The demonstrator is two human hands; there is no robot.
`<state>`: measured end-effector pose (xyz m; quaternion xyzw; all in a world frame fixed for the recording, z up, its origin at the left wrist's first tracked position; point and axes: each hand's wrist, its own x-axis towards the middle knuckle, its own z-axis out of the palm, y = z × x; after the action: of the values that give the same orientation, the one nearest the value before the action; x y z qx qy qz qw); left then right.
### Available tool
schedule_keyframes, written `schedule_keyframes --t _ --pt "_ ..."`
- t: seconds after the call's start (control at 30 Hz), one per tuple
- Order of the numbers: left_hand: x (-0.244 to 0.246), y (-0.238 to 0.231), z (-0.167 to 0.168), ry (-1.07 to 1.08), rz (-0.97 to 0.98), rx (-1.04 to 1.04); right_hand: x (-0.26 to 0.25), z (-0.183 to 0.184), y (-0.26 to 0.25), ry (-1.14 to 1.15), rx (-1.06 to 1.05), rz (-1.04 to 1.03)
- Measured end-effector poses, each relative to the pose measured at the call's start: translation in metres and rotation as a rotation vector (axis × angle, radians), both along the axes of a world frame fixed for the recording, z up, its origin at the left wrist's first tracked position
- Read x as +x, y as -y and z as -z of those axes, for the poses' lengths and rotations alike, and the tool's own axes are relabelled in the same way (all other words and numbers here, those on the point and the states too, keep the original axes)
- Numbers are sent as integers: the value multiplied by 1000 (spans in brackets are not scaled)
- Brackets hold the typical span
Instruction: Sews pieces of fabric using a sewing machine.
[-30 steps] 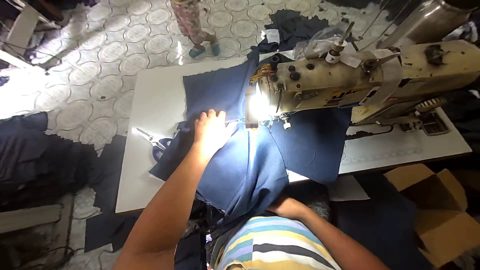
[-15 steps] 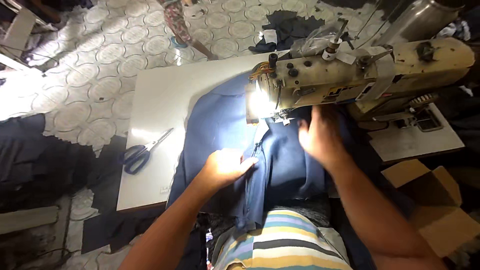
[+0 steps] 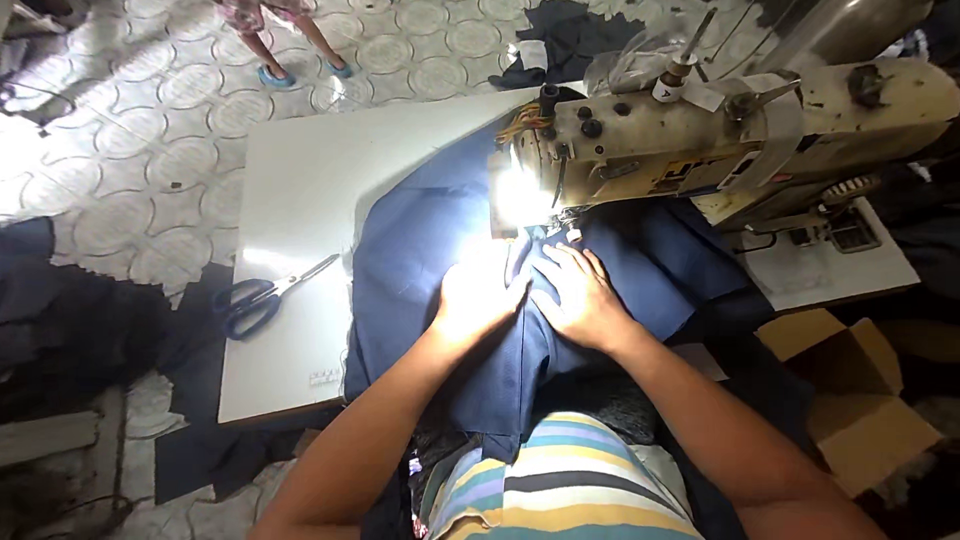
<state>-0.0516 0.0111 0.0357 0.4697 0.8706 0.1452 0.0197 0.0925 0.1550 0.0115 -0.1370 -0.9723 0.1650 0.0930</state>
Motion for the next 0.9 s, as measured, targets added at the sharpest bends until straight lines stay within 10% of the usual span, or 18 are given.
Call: schedule_keyframes --t 0.47,0.77,0.9 --pt "-18 15 5 200 -24 199 2 -3 -3 -47 -1 -14" --pt "-125 229 -22 19 -585 -190 18 13 -1 -148 -53 -64" --pt "-117 258 -15 12 -516 -280 17 6 14 -212 -76 17"
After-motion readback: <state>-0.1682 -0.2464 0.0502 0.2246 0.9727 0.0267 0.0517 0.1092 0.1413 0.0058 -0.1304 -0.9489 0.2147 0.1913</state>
